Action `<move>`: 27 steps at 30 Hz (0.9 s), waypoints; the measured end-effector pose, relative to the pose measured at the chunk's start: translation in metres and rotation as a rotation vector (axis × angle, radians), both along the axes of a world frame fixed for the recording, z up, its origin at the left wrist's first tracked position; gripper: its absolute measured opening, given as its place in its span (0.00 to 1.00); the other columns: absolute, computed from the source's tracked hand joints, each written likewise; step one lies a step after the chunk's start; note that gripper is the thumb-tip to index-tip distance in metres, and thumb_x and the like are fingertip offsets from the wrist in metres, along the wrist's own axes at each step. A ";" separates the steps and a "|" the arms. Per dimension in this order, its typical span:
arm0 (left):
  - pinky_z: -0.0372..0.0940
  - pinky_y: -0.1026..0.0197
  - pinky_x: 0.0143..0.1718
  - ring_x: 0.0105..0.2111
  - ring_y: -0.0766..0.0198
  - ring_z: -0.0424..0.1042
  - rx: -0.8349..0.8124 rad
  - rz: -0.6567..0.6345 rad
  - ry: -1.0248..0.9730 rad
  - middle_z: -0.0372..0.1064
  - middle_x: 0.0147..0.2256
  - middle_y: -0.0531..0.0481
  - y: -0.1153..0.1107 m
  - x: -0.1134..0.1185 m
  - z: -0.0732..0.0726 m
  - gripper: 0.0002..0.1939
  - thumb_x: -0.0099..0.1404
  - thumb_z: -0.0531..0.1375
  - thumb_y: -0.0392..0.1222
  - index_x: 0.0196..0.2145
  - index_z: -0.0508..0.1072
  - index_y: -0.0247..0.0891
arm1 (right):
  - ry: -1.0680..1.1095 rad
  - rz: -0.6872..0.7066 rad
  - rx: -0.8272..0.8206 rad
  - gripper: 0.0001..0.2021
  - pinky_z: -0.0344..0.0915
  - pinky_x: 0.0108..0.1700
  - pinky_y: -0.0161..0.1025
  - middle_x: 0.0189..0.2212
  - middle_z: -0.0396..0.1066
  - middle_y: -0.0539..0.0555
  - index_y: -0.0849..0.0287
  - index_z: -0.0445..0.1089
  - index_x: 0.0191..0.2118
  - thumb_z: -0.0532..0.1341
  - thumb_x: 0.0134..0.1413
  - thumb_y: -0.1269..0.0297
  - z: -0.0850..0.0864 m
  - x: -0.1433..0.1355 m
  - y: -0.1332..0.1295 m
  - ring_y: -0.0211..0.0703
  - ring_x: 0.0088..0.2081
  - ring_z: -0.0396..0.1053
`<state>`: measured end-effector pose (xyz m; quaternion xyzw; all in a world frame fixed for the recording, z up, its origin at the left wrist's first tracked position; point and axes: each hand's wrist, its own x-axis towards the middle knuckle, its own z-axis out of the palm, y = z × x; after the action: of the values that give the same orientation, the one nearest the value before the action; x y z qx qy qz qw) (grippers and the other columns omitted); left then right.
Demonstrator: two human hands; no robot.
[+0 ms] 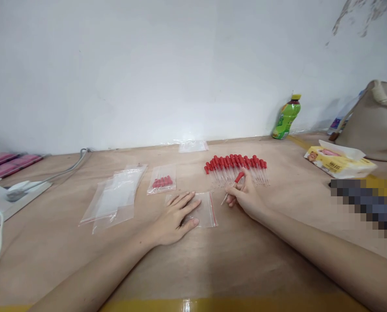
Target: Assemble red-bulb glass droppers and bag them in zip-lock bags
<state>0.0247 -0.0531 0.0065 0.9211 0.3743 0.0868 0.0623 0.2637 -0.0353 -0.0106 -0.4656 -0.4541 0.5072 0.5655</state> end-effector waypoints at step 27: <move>0.41 0.46 0.59 0.60 0.56 0.43 -0.063 0.061 -0.023 0.44 0.61 0.48 0.000 0.004 0.002 0.28 0.66 0.44 0.53 0.61 0.45 0.45 | -0.175 0.491 -0.013 0.13 0.63 0.29 0.34 0.25 0.65 0.48 0.60 0.62 0.33 0.63 0.44 0.58 0.004 0.003 -0.014 0.33 0.26 0.64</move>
<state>0.0286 -0.0535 0.0088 0.9058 0.4042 0.0872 0.0929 0.2667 -0.0494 -0.0064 -0.3872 -0.5974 0.5899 0.3810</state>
